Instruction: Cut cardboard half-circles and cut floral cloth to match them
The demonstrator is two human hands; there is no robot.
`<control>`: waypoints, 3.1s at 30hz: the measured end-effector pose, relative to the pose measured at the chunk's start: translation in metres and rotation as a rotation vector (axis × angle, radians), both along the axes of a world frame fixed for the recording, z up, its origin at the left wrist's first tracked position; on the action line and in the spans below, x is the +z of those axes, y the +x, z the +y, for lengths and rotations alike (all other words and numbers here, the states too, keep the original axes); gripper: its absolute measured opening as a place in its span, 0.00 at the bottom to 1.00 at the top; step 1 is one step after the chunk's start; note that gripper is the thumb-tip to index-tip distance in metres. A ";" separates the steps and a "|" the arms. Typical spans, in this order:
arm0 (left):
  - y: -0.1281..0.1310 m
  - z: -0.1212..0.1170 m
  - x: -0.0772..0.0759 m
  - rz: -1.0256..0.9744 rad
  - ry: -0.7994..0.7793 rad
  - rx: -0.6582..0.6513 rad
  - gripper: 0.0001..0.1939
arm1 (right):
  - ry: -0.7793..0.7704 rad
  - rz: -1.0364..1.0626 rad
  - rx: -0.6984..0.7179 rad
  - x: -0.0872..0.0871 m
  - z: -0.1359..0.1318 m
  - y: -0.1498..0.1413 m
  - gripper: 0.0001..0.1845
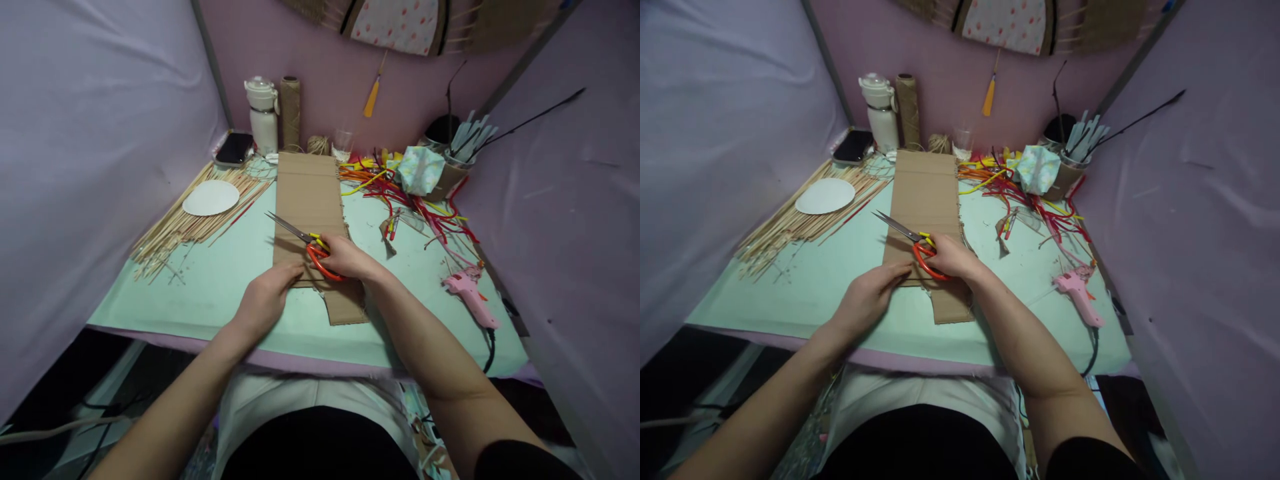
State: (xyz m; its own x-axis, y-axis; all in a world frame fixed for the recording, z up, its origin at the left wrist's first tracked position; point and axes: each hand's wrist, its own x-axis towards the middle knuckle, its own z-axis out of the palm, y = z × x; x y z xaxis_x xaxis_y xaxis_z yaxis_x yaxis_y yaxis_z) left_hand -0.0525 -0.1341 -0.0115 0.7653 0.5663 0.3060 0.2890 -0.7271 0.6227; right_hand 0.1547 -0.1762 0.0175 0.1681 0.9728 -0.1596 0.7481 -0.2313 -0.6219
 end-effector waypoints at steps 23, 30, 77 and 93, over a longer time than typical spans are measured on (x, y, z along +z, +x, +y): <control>-0.007 0.024 0.026 -0.260 -1.006 0.005 0.09 | 0.016 0.003 0.023 -0.005 0.000 0.002 0.16; -0.006 0.023 0.021 -0.212 -0.829 -0.033 0.11 | 0.009 -0.010 0.031 -0.004 0.000 0.001 0.15; 0.017 -0.053 -0.009 0.298 0.460 0.165 0.27 | 0.298 -0.801 -0.343 -0.006 -0.089 0.049 0.22; 0.017 -0.053 -0.011 0.297 0.455 0.167 0.28 | 0.492 -0.089 0.199 -0.042 -0.055 -0.020 0.18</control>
State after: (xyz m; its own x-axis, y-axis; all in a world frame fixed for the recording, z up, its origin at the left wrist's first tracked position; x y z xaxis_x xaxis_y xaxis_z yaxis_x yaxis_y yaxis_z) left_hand -0.0351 -0.1875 -0.0227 0.7674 0.5482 0.3325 0.5379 -0.8327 0.1313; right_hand 0.1344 -0.2308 -0.0242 -0.0356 0.9435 0.3295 0.8027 0.2234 -0.5529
